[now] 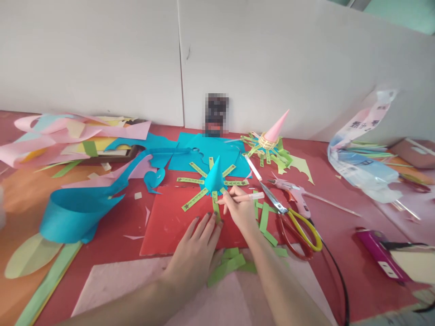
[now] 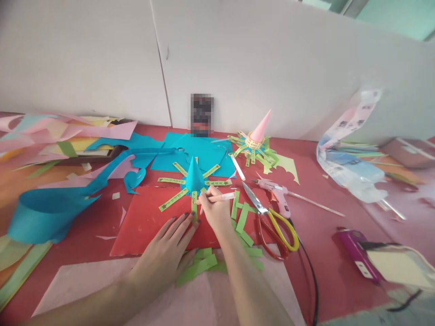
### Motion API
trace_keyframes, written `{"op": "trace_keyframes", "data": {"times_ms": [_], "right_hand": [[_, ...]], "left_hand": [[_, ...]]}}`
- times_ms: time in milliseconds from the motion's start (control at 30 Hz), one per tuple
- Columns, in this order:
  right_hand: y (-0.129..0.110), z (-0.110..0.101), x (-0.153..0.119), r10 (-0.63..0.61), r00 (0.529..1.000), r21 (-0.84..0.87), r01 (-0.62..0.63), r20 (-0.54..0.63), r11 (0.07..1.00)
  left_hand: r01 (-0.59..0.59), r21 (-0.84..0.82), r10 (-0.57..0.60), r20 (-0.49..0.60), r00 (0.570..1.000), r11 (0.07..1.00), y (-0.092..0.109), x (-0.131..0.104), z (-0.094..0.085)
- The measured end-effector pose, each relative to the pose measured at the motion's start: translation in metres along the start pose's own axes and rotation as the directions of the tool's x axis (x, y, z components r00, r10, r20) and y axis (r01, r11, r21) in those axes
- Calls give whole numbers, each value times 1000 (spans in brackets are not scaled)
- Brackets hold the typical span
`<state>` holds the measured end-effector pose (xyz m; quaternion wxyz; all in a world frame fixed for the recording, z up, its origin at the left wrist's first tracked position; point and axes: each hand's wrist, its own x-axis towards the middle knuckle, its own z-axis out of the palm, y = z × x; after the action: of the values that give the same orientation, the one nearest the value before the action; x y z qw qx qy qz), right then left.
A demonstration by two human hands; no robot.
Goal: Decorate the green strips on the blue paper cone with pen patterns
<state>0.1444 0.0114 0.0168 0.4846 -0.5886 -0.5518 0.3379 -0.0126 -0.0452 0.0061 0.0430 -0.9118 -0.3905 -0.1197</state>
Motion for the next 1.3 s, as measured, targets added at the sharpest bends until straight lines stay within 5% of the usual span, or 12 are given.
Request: {"op": "trace_keyframes", "data": {"times_ms": [467,667,833,1300], "right_hand": [[0,1,0,10,999,-1,-10,-51,1000],[-8,-2,-3,-24,974,42,34,-226,999],[-13,-5,-5,-16,964,73,36,-264,997],[-2,0,-2,-7,999,48,10,-53,999]], "left_hand": [[-4,-18,4,4,1000,1000,0,0,-1],[11,-3,-11,-29,1000,1000,-1,-1,-2],[27,3,-27,-43,999,1000,-1,-1,1],[-15,50,18,-60,998,999,1,-1,4]]}}
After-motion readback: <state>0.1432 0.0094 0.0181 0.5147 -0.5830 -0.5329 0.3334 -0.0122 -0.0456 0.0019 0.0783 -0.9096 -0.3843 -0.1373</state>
